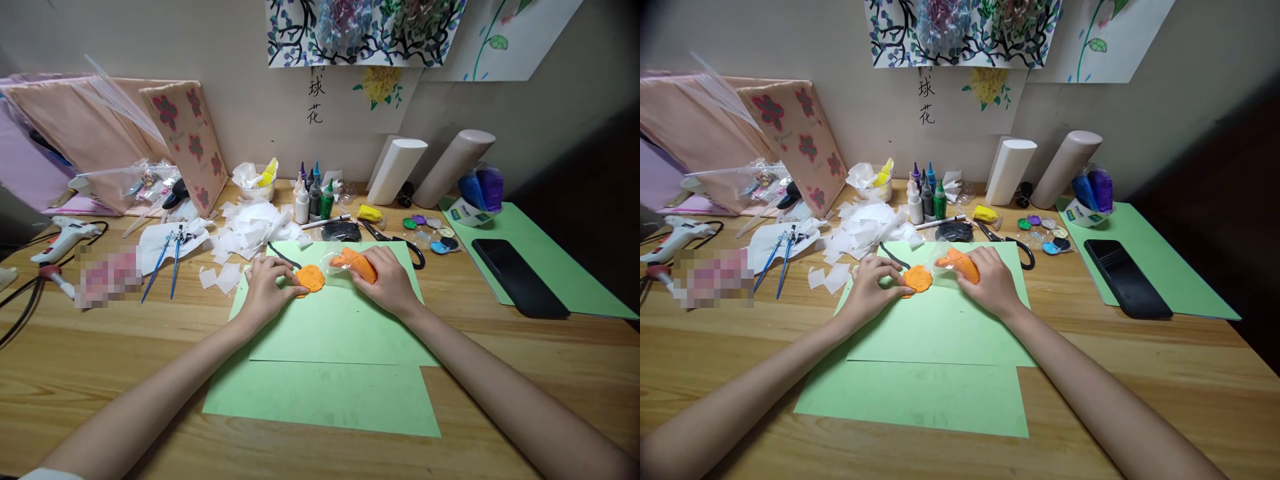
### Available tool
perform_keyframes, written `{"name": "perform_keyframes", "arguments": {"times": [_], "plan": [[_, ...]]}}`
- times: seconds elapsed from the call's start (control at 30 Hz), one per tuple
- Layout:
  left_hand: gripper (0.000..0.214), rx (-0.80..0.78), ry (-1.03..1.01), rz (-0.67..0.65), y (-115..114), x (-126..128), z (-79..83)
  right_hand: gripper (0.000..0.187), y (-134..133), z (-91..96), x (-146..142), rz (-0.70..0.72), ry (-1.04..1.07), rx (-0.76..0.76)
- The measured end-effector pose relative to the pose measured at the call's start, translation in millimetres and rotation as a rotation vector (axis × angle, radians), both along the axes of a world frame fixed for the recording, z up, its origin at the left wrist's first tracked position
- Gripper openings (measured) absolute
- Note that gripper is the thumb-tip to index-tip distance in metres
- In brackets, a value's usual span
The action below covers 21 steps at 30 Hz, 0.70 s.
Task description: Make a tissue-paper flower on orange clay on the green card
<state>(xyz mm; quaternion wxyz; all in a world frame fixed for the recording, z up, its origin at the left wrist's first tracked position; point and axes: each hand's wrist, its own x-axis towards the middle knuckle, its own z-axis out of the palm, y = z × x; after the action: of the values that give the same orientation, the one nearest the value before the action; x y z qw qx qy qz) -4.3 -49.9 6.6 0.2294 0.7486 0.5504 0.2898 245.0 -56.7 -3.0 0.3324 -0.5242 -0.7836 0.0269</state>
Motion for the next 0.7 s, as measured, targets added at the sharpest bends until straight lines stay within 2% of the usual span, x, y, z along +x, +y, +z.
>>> {"name": "perform_keyframes", "arguments": {"times": [0.1, 0.27, 0.7], "plan": [[0.016, 0.021, 0.015, -0.029, -1.3, -0.8, 0.3, 0.009, -0.1, -0.6, -0.1, -0.010, -0.006, -0.015], [0.042, -0.006, 0.095, -0.065, 3.8, -1.9, 1.2, 0.009, -0.5, 0.7, -0.6, -0.010, -0.010, -0.032], [0.030, -0.209, 0.187, 0.002, 15.8, 3.3, 6.3, 0.009, -1.7, 1.8, 0.0, 0.005, -0.038, -0.083]]}}
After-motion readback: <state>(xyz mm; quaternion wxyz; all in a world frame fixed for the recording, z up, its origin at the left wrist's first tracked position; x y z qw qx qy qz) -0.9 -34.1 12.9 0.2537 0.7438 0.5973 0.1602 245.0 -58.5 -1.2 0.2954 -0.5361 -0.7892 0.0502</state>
